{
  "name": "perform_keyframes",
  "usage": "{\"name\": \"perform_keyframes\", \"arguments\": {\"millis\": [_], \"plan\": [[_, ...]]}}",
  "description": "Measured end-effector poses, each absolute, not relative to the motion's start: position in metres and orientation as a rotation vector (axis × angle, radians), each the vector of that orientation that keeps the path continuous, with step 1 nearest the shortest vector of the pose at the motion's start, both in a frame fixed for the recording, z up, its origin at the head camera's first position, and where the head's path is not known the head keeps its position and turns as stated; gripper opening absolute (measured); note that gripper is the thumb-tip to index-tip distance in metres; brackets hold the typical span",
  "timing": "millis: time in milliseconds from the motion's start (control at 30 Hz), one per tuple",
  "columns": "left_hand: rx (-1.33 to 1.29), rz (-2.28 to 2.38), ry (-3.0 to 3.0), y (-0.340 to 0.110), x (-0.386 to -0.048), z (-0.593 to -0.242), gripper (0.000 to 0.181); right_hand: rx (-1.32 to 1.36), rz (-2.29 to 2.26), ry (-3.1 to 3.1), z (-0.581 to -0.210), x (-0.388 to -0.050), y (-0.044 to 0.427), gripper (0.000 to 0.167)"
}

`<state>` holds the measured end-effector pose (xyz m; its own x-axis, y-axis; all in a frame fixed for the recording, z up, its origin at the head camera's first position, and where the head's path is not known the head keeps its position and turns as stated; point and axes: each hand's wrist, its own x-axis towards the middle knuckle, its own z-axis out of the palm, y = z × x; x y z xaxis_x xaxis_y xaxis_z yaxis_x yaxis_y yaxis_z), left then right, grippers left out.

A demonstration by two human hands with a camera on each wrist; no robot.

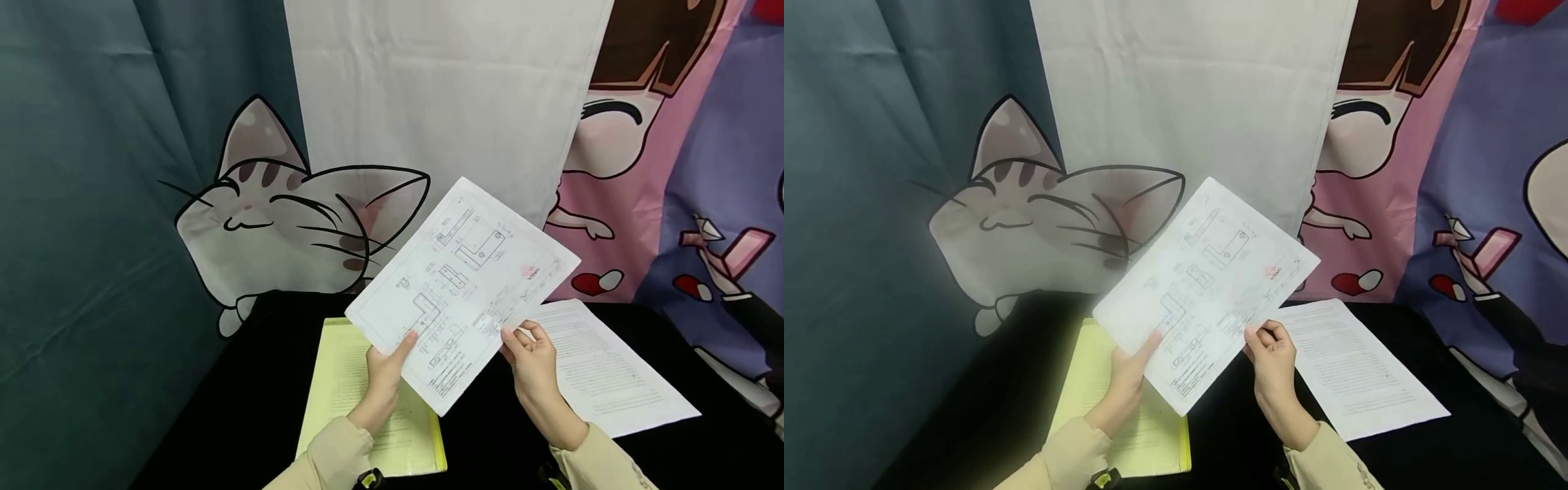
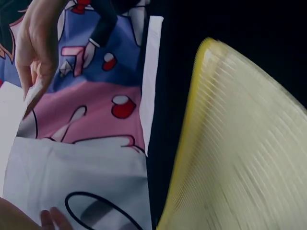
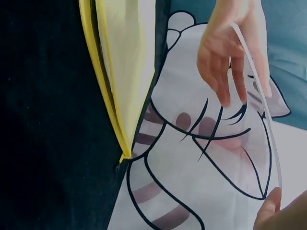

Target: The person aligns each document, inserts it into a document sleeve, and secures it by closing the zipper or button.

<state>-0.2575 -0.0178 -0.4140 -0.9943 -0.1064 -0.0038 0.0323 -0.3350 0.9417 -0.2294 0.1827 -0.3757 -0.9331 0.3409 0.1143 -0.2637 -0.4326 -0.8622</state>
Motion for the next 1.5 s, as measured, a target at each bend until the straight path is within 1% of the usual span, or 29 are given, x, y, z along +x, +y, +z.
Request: {"name": "perform_keyframes", "arguments": {"millis": [200, 433, 767, 967, 1067, 1233, 1400, 1500], "plan": [[0.114, -2.472, -1.697, -0.016, -0.259, -0.412, 0.030, -0.141, 2.395, -1.564, -0.379, -0.224, 0.181, 0.022], [0.077, -2.409, -1.727, -0.026, -0.264, -0.408, 0.030, -0.053, 2.326, -1.583, -0.382, -0.225, 0.188, 0.027], [-0.041, -2.310, -1.867, -0.052, -0.271, -0.408, 0.031, 0.101, 2.403, -1.396, -0.386, -0.228, 0.208, 0.020], [-0.065, -2.254, -2.038, -0.079, -0.266, -0.419, 0.033, -0.041, 2.368, -1.511, -0.387, -0.229, 0.225, 0.021], [-0.044, -2.250, -2.102, -0.091, -0.263, -0.425, 0.036, -0.090, 2.341, -1.564, -0.387, -0.229, 0.232, 0.018], [0.030, -2.213, -2.208, -0.103, -0.260, -0.426, 0.038, -0.056, 2.236, -1.871, -0.388, -0.228, 0.242, 0.015], [0.000, -2.191, -2.280, -0.111, -0.257, -0.425, 0.036, 0.042, 2.025, -2.295, -0.387, -0.226, 0.245, 0.005], [-0.036, -2.198, -2.313, -0.114, -0.255, -0.426, 0.037, 0.123, 1.951, -2.410, -0.387, -0.224, 0.244, 0.017]]}}
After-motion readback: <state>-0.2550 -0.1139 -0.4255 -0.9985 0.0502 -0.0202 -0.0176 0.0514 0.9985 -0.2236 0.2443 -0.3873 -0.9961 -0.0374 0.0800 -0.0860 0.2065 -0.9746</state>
